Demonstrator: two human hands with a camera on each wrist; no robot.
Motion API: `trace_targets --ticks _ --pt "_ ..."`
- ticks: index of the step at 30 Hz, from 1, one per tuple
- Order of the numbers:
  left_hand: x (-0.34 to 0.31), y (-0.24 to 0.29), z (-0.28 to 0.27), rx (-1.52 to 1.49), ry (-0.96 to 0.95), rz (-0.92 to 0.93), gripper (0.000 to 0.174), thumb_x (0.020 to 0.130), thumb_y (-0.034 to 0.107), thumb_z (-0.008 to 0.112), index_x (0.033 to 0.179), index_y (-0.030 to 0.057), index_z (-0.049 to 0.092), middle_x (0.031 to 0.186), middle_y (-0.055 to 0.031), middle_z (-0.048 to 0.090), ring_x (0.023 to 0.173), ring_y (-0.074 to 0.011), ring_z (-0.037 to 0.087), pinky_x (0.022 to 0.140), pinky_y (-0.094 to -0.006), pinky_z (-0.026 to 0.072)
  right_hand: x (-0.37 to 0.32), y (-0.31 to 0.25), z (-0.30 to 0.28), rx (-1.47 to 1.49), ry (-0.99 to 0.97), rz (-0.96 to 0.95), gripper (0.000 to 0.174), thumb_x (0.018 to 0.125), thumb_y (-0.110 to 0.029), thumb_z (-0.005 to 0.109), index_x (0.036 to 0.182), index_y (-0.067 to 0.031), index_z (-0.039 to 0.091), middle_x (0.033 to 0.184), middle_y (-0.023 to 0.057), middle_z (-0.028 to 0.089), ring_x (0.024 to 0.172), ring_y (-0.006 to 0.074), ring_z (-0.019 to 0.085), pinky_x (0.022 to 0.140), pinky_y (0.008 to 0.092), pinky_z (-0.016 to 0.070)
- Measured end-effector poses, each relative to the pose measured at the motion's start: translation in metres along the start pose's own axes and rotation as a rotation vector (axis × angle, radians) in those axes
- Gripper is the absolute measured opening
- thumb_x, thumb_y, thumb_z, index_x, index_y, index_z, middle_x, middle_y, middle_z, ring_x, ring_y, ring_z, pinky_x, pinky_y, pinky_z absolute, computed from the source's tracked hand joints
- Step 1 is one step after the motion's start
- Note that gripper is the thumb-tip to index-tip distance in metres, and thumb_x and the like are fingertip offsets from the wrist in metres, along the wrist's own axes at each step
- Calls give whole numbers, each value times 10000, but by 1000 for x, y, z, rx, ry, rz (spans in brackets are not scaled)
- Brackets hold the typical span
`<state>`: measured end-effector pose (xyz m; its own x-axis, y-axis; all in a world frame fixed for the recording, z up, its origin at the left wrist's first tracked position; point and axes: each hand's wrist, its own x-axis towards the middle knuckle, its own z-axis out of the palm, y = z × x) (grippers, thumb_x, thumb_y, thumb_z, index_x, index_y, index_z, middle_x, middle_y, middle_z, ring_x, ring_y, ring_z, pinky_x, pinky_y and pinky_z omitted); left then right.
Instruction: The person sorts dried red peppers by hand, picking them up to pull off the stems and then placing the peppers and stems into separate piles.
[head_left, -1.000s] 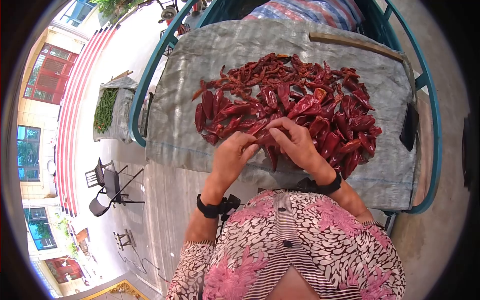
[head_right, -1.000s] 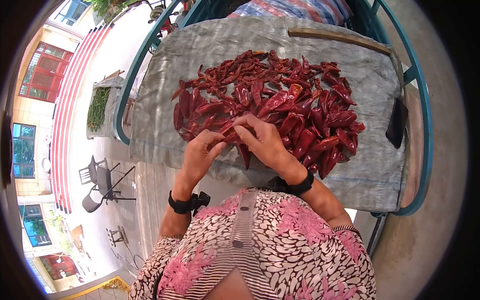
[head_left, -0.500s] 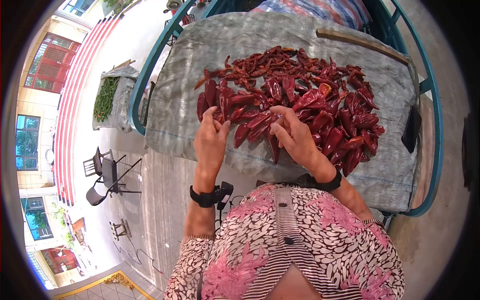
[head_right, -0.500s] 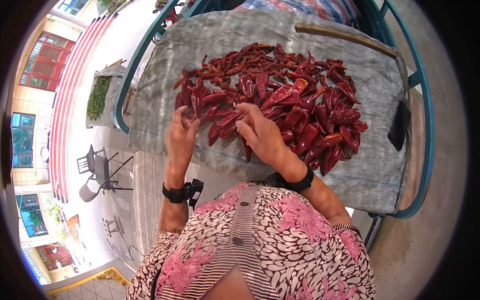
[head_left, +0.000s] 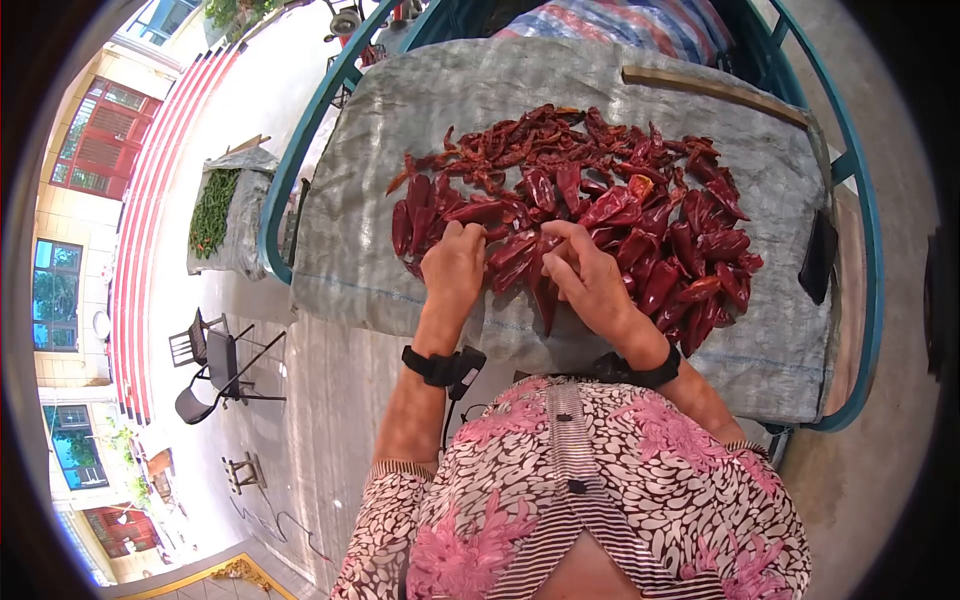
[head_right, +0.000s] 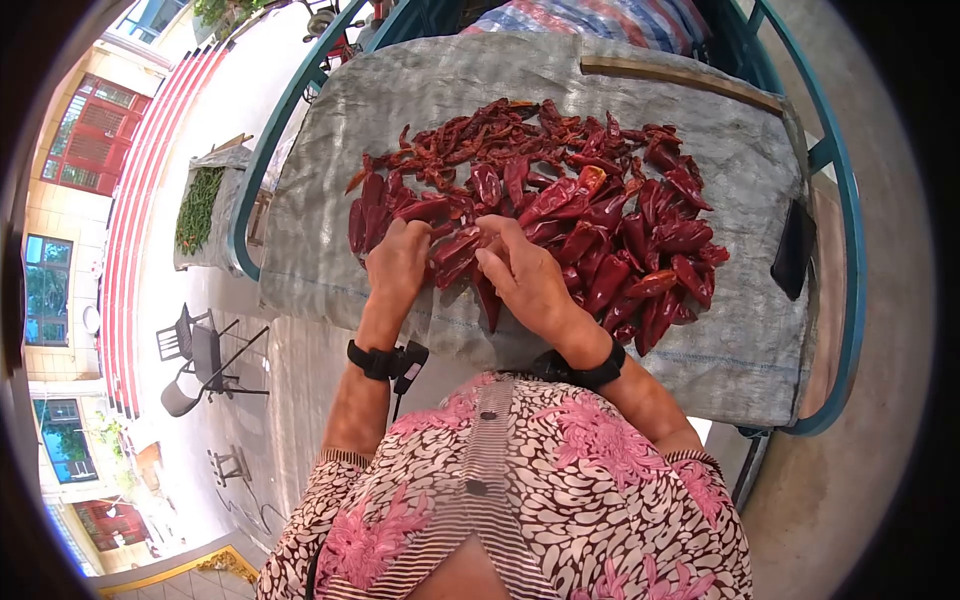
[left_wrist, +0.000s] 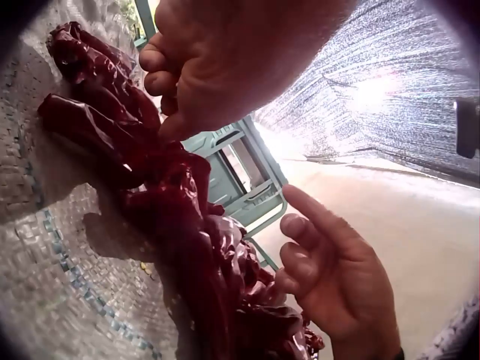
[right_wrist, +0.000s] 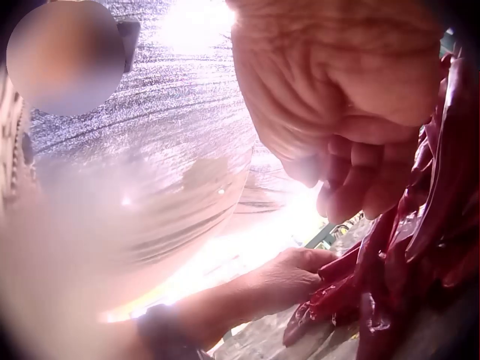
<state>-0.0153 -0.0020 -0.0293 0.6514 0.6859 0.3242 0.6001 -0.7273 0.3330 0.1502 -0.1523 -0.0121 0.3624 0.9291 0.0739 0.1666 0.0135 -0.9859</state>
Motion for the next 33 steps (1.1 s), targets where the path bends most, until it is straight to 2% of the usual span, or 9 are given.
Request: trace_targets --ticks 2,9,12,17,21,24,25,28,33 --pt "-4 21 -22 -97 0 -36 98 942 126 650 1023 99 699 931 -120 620 801 -338 671 667 -439 515 0 -7 -2 35 23 88 331 1022 -171 587 1328 -53 537 799 100 616 695 182 626 640 332 510" --pt "-33 62 -45 -386 -107 31 124 955 83 668 1077 68 687 926 -96 653 750 -245 680 670 -354 527 3 6 7 63 -116 -101 244 1065 -175 531 1270 -49 569 742 56 603 594 113 561 554 285 459" --pt "-44 58 -38 -452 -140 -29 136 956 85 673 1081 33 675 928 -100 676 743 -225 688 678 -345 531 0 8 7 152 -127 -22 211 1079 -159 495 1223 -52 607 723 36 602 583 78 540 540 257 447" --pt "-30 36 -47 -308 -58 -327 172 931 128 691 1089 64 680 948 -118 705 806 -273 688 714 -373 525 -1 -2 4 224 -36 7 219 1081 -140 469 1197 -62 638 721 7 606 587 61 530 540 234 450" --pt "-14 11 -39 -368 160 -353 204 919 162 702 1103 76 678 957 -101 702 812 -276 683 733 -387 518 -8 3 4 194 -76 5 210 1067 -117 483 1204 -50 628 728 14 615 603 74 555 556 247 466" --pt "-22 12 -41 -144 6 -269 242 892 171 722 1115 90 673 942 -90 681 835 -287 678 741 -394 518 -20 3 3 126 -94 3 193 1048 -91 509 1193 -41 625 734 32 626 625 99 600 579 270 495" --pt "-24 18 -44 -98 -125 -308 280 862 185 749 1113 73 691 989 -128 676 885 -288 677 778 -402 526 -23 3 2 116 -95 -4 188 1041 -82 516 1189 -39 624 737 38 630 633 109 615 587 279 504" --pt "-44 8 -28 58 -225 -199 275 855 177 739 1109 93 672 1026 -105 624 922 -340 676 765 -445 527 -27 -1 1 37 -76 -41 184 1026 -60 528 1185 -34 619 742 49 640 651 130 645 603 297 522" --pt "-55 -4 -19 -16 -91 -218 224 872 165 725 1078 87 686 1062 -122 622 914 -362 669 765 -449 528 -29 -5 5 -46 -45 -66 185 1021 -99 552 1185 -41 616 756 77 659 660 187 669 610 327 527"
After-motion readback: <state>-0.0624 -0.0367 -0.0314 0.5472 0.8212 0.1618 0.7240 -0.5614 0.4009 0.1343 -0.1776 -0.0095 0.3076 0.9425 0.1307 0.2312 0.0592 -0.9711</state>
